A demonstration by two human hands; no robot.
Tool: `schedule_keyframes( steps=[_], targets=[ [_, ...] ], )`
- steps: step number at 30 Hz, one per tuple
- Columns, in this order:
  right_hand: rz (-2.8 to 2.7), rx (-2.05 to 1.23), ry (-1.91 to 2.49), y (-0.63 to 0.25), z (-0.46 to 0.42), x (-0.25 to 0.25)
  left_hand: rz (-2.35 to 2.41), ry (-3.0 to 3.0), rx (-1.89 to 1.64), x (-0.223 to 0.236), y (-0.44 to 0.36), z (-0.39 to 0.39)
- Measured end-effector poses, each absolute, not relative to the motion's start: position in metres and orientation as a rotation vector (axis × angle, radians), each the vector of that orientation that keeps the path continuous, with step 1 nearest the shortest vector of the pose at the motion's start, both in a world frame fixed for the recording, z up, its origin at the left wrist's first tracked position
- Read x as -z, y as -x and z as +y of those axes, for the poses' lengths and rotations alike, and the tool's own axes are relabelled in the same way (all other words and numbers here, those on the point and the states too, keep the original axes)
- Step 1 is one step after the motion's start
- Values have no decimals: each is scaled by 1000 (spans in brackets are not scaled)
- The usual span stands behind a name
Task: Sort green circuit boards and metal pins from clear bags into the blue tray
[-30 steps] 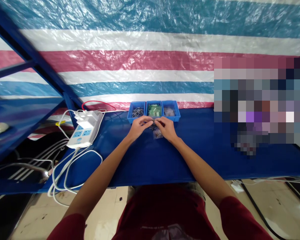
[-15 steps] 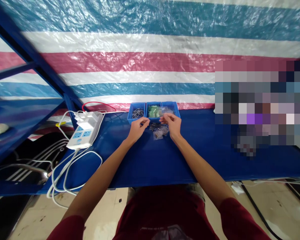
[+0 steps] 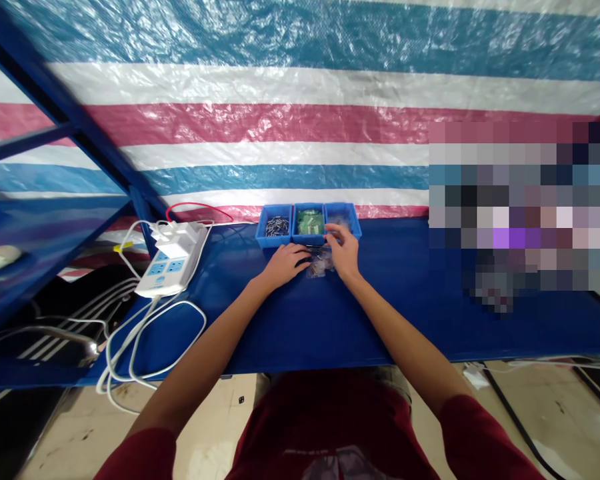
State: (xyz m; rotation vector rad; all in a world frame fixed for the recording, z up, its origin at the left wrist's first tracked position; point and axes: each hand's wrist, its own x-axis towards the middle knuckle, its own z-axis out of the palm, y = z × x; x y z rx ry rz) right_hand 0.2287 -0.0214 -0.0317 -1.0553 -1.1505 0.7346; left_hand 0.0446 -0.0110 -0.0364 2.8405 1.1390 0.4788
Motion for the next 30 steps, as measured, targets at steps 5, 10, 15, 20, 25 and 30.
schedule_keyframes(
  steps=[5,10,15,20,25,30],
  targets=[
    [-1215,-718,1081,-227,-26,29,1097,-2850,-542,40,-45,-6],
    [-1317,-671,1088,-227,-25,32,1039,-2834,-677,45,-45,-4],
    [-1390,-640,1105,-226,-27,32,1070,-2860,-718,49,-47,-3],
    [-1402,-641,1090,-224,-29,29,1144,-2874,-657,48,-50,-4],
    [-1419,-641,1082,-224,-30,28,1160,-2866,-612,44,-52,-7],
    [-1434,-624,1087,-225,-31,26,1225,-2847,-603,39,-48,-9]
  ],
)
